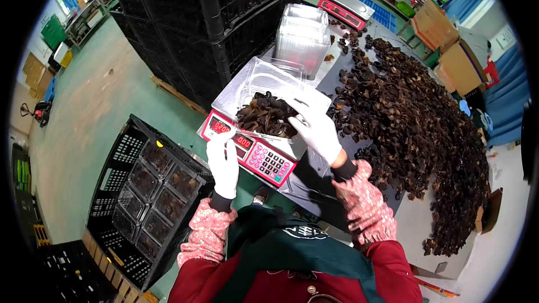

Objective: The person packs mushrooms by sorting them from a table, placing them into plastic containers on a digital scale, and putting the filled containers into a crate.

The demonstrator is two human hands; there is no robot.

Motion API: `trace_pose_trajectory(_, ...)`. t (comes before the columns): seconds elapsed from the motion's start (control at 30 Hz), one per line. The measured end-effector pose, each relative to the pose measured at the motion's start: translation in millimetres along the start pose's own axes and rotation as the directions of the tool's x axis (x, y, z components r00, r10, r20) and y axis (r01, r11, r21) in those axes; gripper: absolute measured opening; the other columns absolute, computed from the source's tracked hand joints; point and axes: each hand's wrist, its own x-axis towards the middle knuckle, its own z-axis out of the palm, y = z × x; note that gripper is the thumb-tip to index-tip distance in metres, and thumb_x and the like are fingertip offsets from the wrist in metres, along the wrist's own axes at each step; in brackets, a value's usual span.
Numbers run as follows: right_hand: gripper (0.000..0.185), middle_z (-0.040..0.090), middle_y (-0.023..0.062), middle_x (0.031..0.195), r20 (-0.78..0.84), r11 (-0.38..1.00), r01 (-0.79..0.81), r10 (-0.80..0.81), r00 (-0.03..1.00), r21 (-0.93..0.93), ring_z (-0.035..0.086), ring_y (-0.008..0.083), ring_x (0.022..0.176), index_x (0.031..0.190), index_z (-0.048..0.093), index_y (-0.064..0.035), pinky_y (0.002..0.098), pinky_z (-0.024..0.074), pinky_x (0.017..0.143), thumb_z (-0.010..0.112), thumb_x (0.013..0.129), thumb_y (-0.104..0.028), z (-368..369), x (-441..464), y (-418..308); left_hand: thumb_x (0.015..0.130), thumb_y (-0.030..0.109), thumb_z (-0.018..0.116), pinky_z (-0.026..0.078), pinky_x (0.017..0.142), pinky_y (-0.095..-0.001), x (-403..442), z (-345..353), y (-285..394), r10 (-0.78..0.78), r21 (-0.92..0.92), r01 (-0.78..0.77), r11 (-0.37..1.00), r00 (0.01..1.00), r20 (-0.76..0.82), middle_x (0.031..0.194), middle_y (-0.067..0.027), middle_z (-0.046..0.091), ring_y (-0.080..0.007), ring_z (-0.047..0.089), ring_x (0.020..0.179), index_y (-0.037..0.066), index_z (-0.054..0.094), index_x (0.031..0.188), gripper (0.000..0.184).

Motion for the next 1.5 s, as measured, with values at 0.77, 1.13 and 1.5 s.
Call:
trace_pose_trajectory(0.77,0.021,0.058,0.0009,0.077,0.202,0.712,-0.386,0.334,0.921,0.587,0.055,0.0065,0.063,0.11,0.069,-0.007,0.0237,0.0451,0.056,0.065,0.09,-0.011,12.5,29.7,-7.8,0.09,0.0,0.056,0.04,0.104,-0.0389,22.0,11.8,12.9,0.129,0.044,-0.129,0.991,0.992,0.014,0.127,-0.0147,0.059,-0.0299,0.055,0.119,0.001,0.057,0.128,0.038)
trace_pose_trajectory(1.13,0.02,0.063,0.0003,0.085,0.277,0.491,-0.473,0.42,0.864,0.731,0.054,0.0042,0.065,0.109,0.064,-0.0022,0.0198,0.0421,0.057,0.066,0.089,0.0,-63.7,-76.8,-20.3,0.091,0.005,0.063,0.055,0.08,-0.0307,-46.5,59.0,103.3,-0.101,-0.38,0.309,0.872,0.873,0.477,0.114,-0.016,0.065,-0.0191,0.07,0.09,0.003,0.057,0.128,0.037)
trace_pose_trajectory(1.5,0.021,0.064,0.0006,0.084,0.226,0.441,-0.59,0.638,0.736,0.677,0.052,0.0045,0.063,0.11,0.066,-0.0016,0.0198,0.0428,0.056,0.062,0.089,-0.005,-86.6,-104.3,40.1,0.098,0.008,0.057,0.045,0.057,-0.0201,-81.6,86.0,107.1,-0.311,-0.453,0.78,0.432,0.601,0.737,0.081,-0.0006,0.061,-0.0038,0.054,0.064,0.002,0.059,0.117,0.02)
